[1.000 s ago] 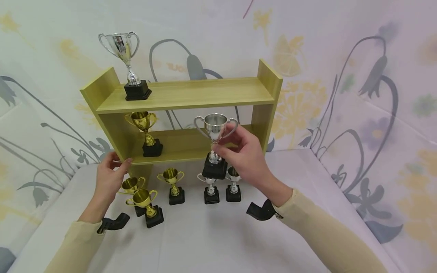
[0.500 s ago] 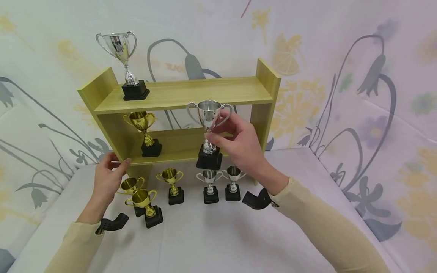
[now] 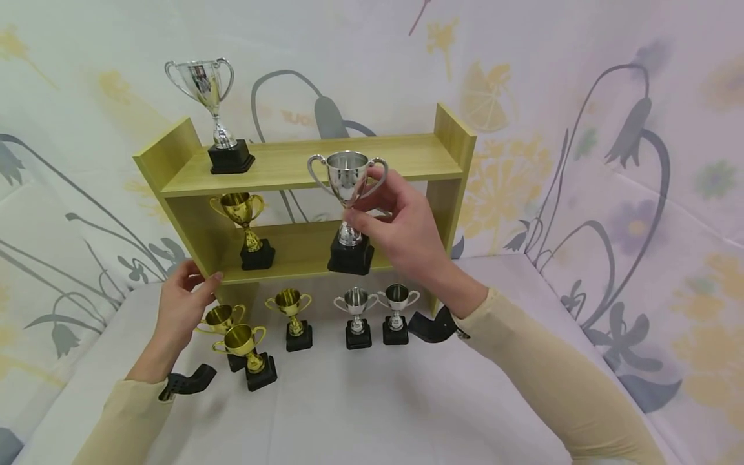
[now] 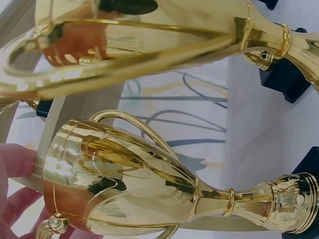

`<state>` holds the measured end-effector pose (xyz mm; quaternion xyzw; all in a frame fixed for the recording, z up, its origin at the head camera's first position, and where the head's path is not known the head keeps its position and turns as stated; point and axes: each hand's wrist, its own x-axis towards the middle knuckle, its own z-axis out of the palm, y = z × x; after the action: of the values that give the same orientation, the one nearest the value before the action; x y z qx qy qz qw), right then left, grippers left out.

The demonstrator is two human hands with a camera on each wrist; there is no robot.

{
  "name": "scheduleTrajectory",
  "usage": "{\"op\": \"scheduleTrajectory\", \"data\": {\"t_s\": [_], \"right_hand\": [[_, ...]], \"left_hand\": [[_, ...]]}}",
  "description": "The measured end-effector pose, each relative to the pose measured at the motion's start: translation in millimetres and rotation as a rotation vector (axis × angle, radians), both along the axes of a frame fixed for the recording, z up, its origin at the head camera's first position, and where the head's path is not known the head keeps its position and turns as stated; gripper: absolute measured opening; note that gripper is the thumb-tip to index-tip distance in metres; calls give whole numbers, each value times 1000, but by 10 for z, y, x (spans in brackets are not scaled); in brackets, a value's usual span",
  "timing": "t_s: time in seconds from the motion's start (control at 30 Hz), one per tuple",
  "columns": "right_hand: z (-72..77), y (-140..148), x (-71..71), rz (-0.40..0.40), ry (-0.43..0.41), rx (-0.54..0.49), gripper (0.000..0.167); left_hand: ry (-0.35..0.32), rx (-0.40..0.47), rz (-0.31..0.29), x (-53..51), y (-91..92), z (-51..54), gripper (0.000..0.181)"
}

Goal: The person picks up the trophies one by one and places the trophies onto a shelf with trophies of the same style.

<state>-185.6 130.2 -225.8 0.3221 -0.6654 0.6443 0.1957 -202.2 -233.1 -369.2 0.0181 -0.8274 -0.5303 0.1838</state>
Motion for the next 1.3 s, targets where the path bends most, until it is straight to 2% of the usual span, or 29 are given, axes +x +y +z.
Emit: {"op": "scheduleTrajectory", "data": {"t_s": [0.23,0.57,0.83,1.1,1.3], "right_hand": [[86,-16,-67,0,29,11,29],[297,-154,-169,38,54,22,29],[356,-222,-229,67,18,26,26],[427,-274,-274,65,-13,38,23],[503,-320,-315,61,-57,16,32]], "left_hand": [[-28,24,-27,16,-6,10,48],[-18,21,-25,40,-29,26,48],[-41,32,-24,49,-20,25,48],[-39,30,-28,51,-11,9,49],[-18,35,-31,29,1,-2,48]]}}
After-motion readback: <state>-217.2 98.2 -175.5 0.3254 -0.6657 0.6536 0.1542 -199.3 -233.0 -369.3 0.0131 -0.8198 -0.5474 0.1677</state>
